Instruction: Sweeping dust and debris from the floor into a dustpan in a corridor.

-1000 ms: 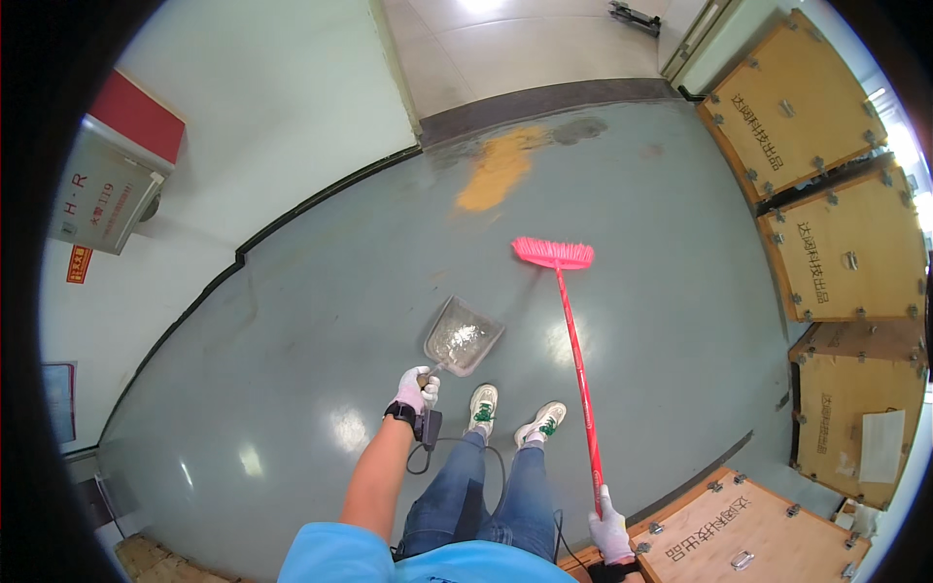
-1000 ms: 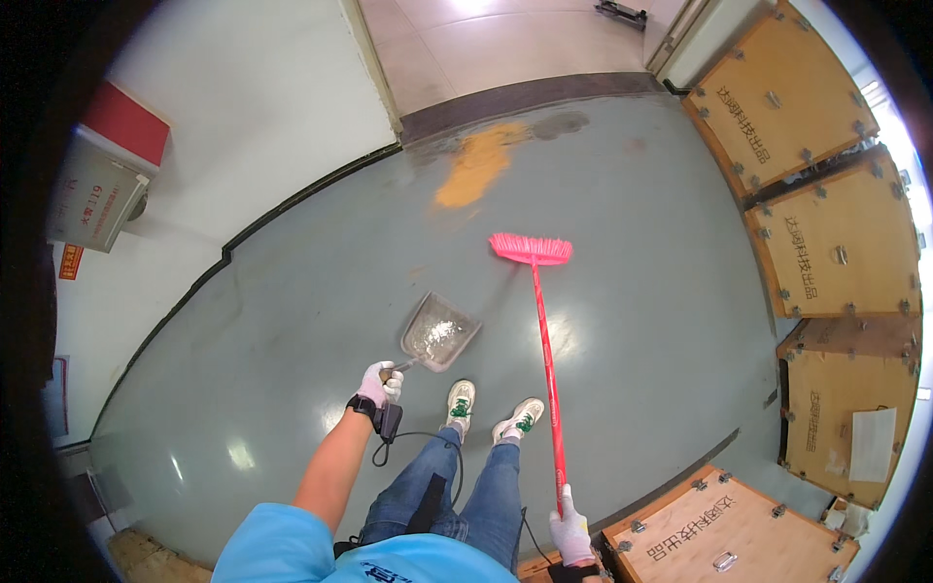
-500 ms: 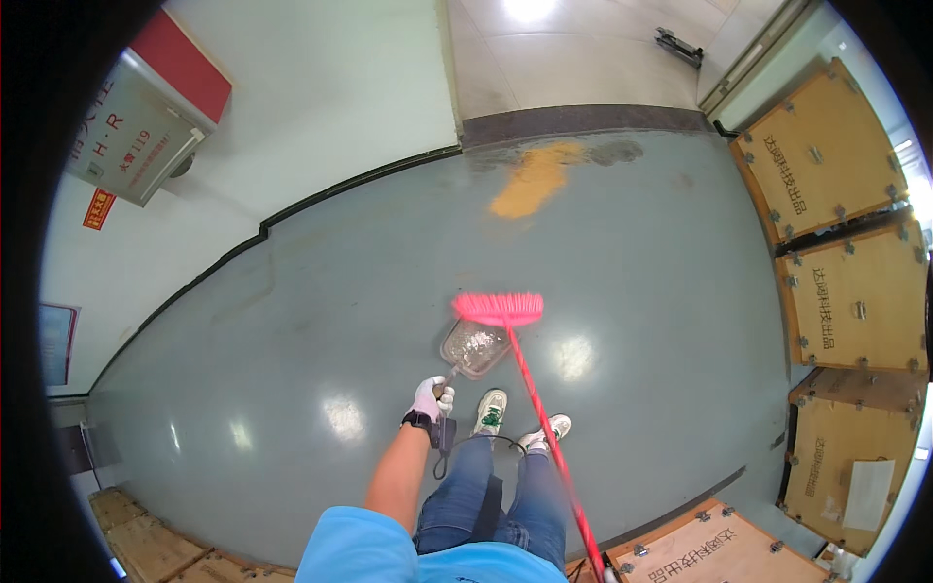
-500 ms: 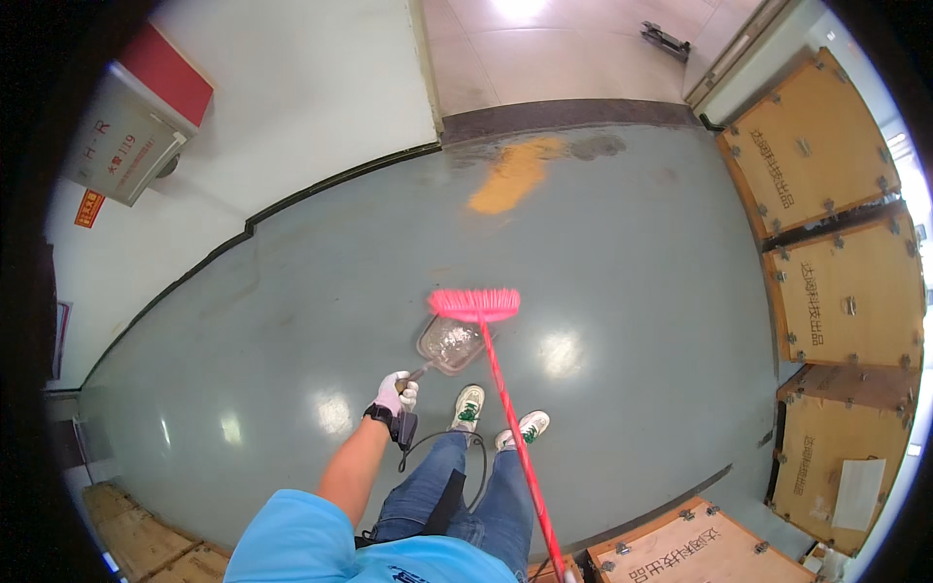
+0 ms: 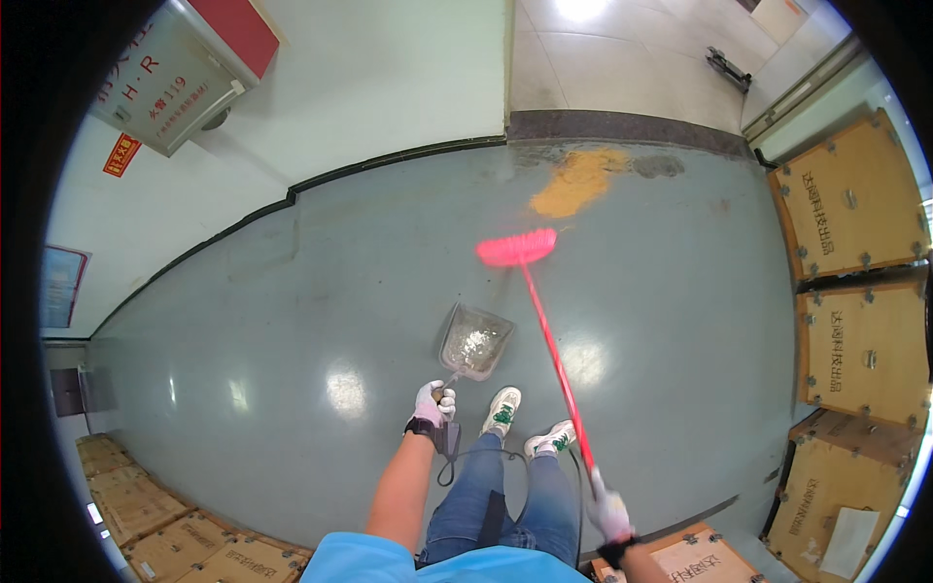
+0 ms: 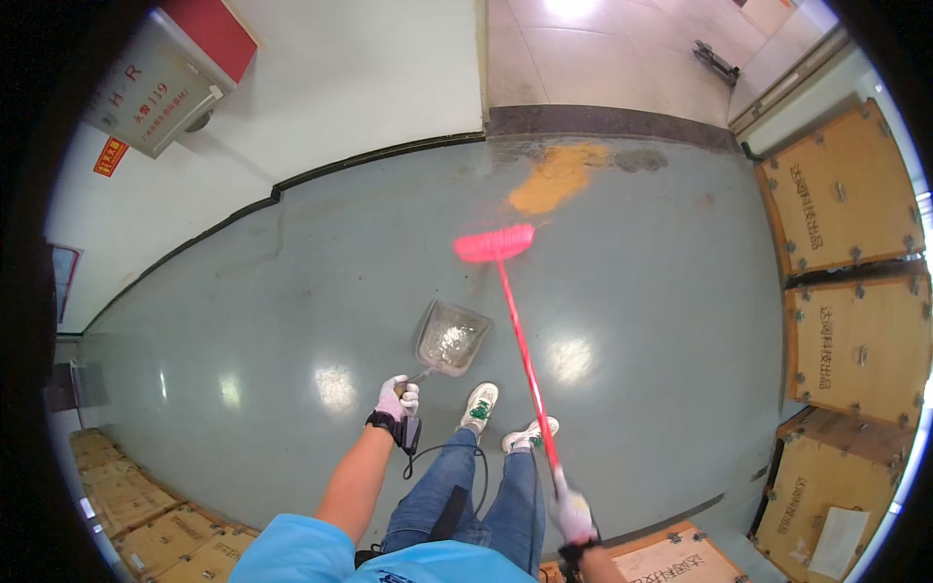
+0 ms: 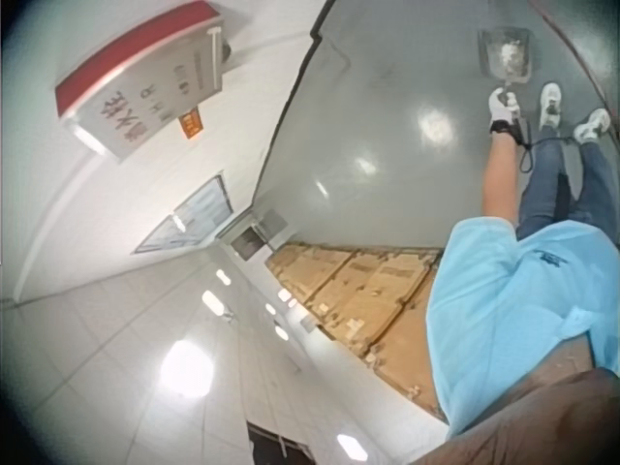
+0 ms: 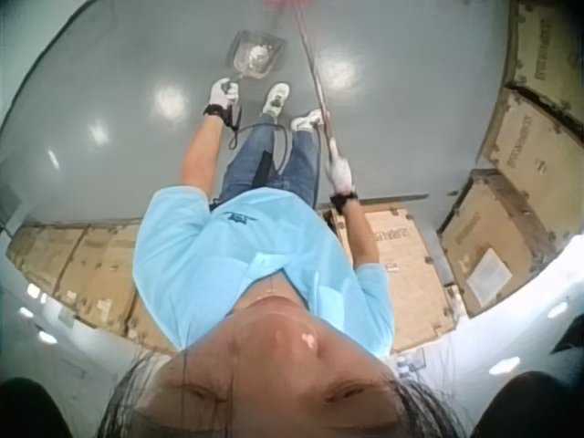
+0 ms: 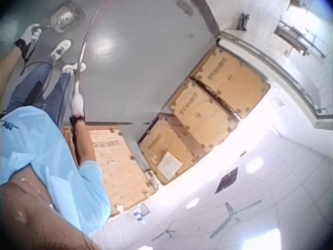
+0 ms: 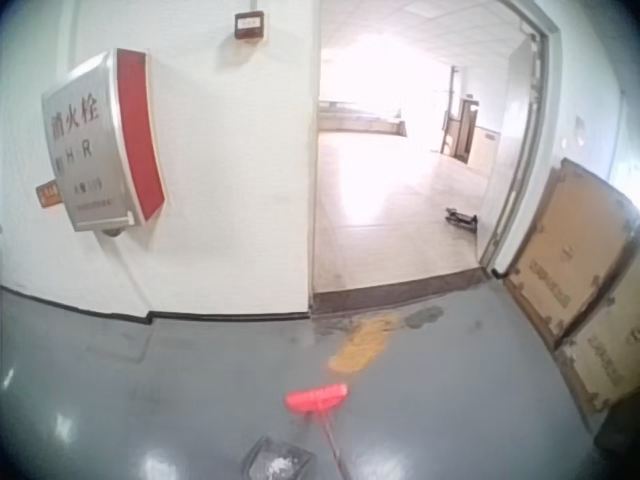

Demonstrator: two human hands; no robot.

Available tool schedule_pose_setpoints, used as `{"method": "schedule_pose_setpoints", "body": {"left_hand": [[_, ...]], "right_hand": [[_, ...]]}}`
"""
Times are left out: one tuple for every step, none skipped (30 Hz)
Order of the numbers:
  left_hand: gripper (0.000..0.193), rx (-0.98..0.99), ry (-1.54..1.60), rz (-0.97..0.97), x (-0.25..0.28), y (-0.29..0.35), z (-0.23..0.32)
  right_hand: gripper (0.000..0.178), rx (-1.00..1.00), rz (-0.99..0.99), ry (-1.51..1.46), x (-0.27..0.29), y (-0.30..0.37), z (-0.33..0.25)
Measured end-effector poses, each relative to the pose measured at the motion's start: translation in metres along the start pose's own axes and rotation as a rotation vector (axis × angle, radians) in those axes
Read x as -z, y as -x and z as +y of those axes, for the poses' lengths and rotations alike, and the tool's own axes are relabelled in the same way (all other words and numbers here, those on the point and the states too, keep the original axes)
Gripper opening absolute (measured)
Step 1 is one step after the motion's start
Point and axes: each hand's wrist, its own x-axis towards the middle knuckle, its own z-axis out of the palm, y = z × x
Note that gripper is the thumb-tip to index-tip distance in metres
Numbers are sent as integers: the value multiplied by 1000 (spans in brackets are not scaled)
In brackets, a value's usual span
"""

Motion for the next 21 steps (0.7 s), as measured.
{"method": "schedule_pose_setpoints", "body": {"left_hand": [[15, 7, -35, -13, 2, -2, 5], [15, 3, -29, -6, 4, -1, 5], [15, 13, -42, -7, -6, -6, -1], [15, 8, -46, 5, -5, -5, -1], [15, 26, -33, -32, -1, -5, 1], [15, 35, -51, -35, -8, -7, -1], [16, 37, -64, -37, -8, -7, -2], [16, 42, -81, -39, -7, -7, -3], [17, 57, -79, -54, -2, -8, -2], [17, 70, -103, -48, 4, -7, 1], [17, 110, -73, -81, 11, -5, 6], [18, 151, -41, -114, 15, -1, 10], [19, 136, -61, -66, 17, 5, 12], [21, 144, -135, -125, 25, 7, 17], [21, 113, -218, -55, 25, 11, 18], [22, 86, -302, 12, 21, 15, 14], [22, 140, -418, 30, 18, 19, 13], [20, 122, -492, 27, 21, 19, 19], [19, 134, -559, 19, 23, 21, 26], [19, 154, -630, 12, 21, 22, 30], [18, 164, -661, 25, 20, 24, 39]], "right_hand": [[62, -28, -69, 28, -16, 30, 16], [60, -98, -135, 58, -21, 63, 23], [57, -145, -148, 69, -27, 98, 37], [48, -165, -146, -148, -9, 141, 27], [50, -287, -260, -140, 24, 162, -8], [51, -297, -282, -79, 15, 184, 6], [51, -326, -294, -111, 15, 208, 4], [51, -354, -287, -153, 20, 225, -2], [51, -379, -278, -201, 23, 238, -9], [51, -399, -258, -239, 21, 253, -12], [51, -412, -234, -277, 13, 265, -13], [51, -418, -198, -314, 5, 275, -15], [51, -425, -154, -351, -7, 280, -16], [51, -421, -103, -389, -21, 284, -18], [51, -405, -30, -432, -36, 281, -18], [52, -378, 77, -473, -50, 272, -17], [52, -343, 191, -523, -67, 260, -15], [52, -299, 287, -564, -86, 250, -14], [56, -434, 234, -522, -107, 231, -6], [61, -576, 179, -482, -123, 209, 0], [59, -629, 142, -503, -111, 195, -14]]}}
